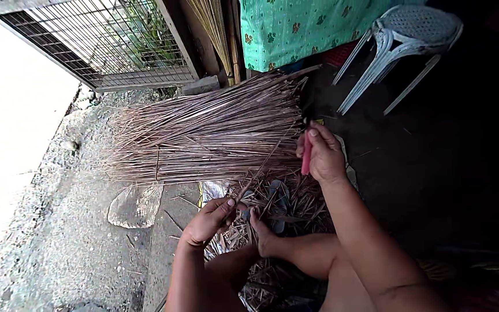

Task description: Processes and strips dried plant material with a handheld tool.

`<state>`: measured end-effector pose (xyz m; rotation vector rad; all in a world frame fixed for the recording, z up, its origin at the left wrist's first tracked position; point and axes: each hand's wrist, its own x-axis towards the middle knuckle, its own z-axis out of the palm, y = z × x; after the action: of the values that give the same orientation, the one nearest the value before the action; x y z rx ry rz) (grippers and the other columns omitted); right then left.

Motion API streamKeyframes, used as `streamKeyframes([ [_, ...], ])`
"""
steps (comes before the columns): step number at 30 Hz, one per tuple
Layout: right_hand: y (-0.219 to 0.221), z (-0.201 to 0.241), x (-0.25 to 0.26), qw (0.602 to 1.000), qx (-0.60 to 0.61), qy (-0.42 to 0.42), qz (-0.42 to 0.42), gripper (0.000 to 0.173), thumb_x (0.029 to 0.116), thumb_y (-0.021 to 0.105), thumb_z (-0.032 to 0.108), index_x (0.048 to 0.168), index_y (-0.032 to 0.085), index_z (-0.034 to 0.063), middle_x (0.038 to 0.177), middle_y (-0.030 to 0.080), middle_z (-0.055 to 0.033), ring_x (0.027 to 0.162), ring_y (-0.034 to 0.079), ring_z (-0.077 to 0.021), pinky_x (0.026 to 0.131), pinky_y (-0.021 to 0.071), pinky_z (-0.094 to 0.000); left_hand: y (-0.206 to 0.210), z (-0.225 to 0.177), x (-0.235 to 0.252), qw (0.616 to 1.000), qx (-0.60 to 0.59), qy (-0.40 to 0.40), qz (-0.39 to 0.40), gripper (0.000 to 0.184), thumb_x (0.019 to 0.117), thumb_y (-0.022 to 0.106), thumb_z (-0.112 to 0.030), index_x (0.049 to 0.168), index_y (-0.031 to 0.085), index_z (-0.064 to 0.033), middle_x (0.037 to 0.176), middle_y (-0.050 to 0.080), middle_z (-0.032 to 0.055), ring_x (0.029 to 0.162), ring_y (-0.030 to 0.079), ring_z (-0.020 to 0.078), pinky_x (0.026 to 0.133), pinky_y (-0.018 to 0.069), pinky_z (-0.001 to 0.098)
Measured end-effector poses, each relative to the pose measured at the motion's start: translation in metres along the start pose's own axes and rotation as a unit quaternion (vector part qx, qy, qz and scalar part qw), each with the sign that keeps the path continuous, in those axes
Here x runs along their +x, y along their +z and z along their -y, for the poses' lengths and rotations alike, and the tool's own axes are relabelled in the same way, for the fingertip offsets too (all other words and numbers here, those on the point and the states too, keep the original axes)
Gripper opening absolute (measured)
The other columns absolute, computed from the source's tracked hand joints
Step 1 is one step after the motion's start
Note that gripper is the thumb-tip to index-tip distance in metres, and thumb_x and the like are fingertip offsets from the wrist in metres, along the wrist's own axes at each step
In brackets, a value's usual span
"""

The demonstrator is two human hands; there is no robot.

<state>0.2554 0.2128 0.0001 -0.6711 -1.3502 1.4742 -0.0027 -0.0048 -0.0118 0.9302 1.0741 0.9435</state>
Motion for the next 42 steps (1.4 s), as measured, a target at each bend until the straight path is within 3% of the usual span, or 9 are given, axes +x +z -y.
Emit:
streamKeyframes([
  [2,0.001,0.006,0.000,0.999,-0.025,0.038,-0.001,0.034,0.1102,0.044,0.027,0.139,0.056,0.0149,0.090,0.065,-0.0027,0.068,0.061,-0.0125,0.062,0.0565,-0.0286,-0.001,0.001,0.002,0.998,0.042,0.004,-0.053,0.040,0.1091,0.043,-0.037,0.114,0.069,-0.0062,0.065,0.056,-0.0046,0.047,0.047,0.0028,0.043,0.0393,0.0178],
  [5,0.026,0.010,-0.016,0.972,-0.094,0.162,0.139,0.031,0.1064,0.051,0.021,0.130,0.062,0.0045,0.084,0.070,-0.0076,0.062,0.064,-0.0150,0.058,0.0576,-0.0311,0.000,0.000,0.005,0.992,0.084,0.022,-0.097,0.033,0.1082,0.048,-0.031,0.111,0.069,-0.0052,0.067,0.059,-0.0035,0.050,0.050,0.0044,0.046,0.0431,0.0195],
  [8,0.050,-0.002,-0.031,0.937,-0.103,0.230,0.243,0.032,0.1058,0.053,0.020,0.128,0.064,0.0004,0.085,0.070,-0.0034,0.063,0.063,-0.0107,0.058,0.0556,-0.0263,0.006,0.000,0.008,0.985,0.126,0.041,-0.110,0.030,0.1073,0.051,-0.028,0.111,0.069,-0.0049,0.068,0.060,-0.0029,0.051,0.051,0.0051,0.047,0.0448,0.0215],
  [19,0.043,-0.022,-0.023,0.973,-0.113,0.056,0.194,0.027,0.1050,0.055,0.017,0.118,0.071,-0.0001,0.084,0.071,-0.0013,0.066,0.065,-0.0086,0.062,0.0578,-0.0239,0.005,-0.002,0.005,0.988,0.118,0.024,-0.095,0.033,0.1068,0.053,-0.034,0.108,0.071,-0.0069,0.065,0.057,-0.0029,0.049,0.047,0.0040,0.046,0.0404,0.0209],
  [22,0.034,-0.015,-0.014,0.984,-0.129,0.064,0.102,0.025,0.1045,0.052,0.016,0.112,0.069,-0.0008,0.080,0.069,-0.0020,0.062,0.063,-0.0094,0.057,0.0563,-0.0254,0.004,0.001,0.003,0.987,0.134,0.016,-0.091,0.030,0.1064,0.054,-0.032,0.107,0.071,-0.0069,0.065,0.056,-0.0032,0.049,0.046,0.0041,0.047,0.0396,0.0212],
  [25,0.009,-0.007,0.004,0.989,-0.109,0.094,-0.017,0.033,0.1077,0.048,0.017,0.132,0.061,-0.0018,0.084,0.068,-0.0048,0.063,0.063,-0.0126,0.057,0.0562,-0.0276,0.001,0.003,0.002,0.985,0.144,0.013,-0.092,0.030,0.1073,0.052,-0.030,0.109,0.071,-0.0066,0.065,0.056,-0.0031,0.049,0.047,0.0042,0.047,0.0408,0.0212],
  [30,0.019,0.001,-0.016,0.978,-0.060,0.154,0.129,0.030,0.1060,0.050,0.018,0.128,0.062,0.0007,0.085,0.069,-0.0058,0.067,0.065,-0.0135,0.063,0.0585,-0.0307,0.007,0.002,0.005,0.990,0.114,0.015,-0.085,0.038,0.1095,0.041,-0.032,0.113,0.069,-0.0065,0.067,0.057,-0.0046,0.049,0.048,0.0037,0.045,0.0420,0.0203],
  [34,0.047,-0.012,-0.033,0.948,-0.065,0.184,0.251,0.027,0.1055,0.055,0.019,0.120,0.067,0.0000,0.084,0.071,-0.0040,0.065,0.064,-0.0092,0.061,0.0566,-0.0253,0.007,0.002,0.003,0.996,0.062,0.024,-0.052,0.044,0.1103,0.037,-0.036,0.113,0.069,-0.0051,0.063,0.055,-0.0048,0.046,0.045,0.0026,0.042,0.0384,0.0184],
  [42,0.045,-0.023,-0.031,0.964,-0.045,0.043,0.258,0.024,0.1047,0.057,0.016,0.114,0.071,-0.0011,0.086,0.071,-0.0047,0.071,0.066,-0.0092,0.068,0.0587,-0.0264,0.000,-0.003,-0.001,0.999,-0.044,0.009,0.031,0.049,0.1089,0.040,-0.045,0.109,0.069,-0.0058,0.061,0.054,-0.0050,0.044,0.046,0.0023,0.040,0.0395,0.0175],
])
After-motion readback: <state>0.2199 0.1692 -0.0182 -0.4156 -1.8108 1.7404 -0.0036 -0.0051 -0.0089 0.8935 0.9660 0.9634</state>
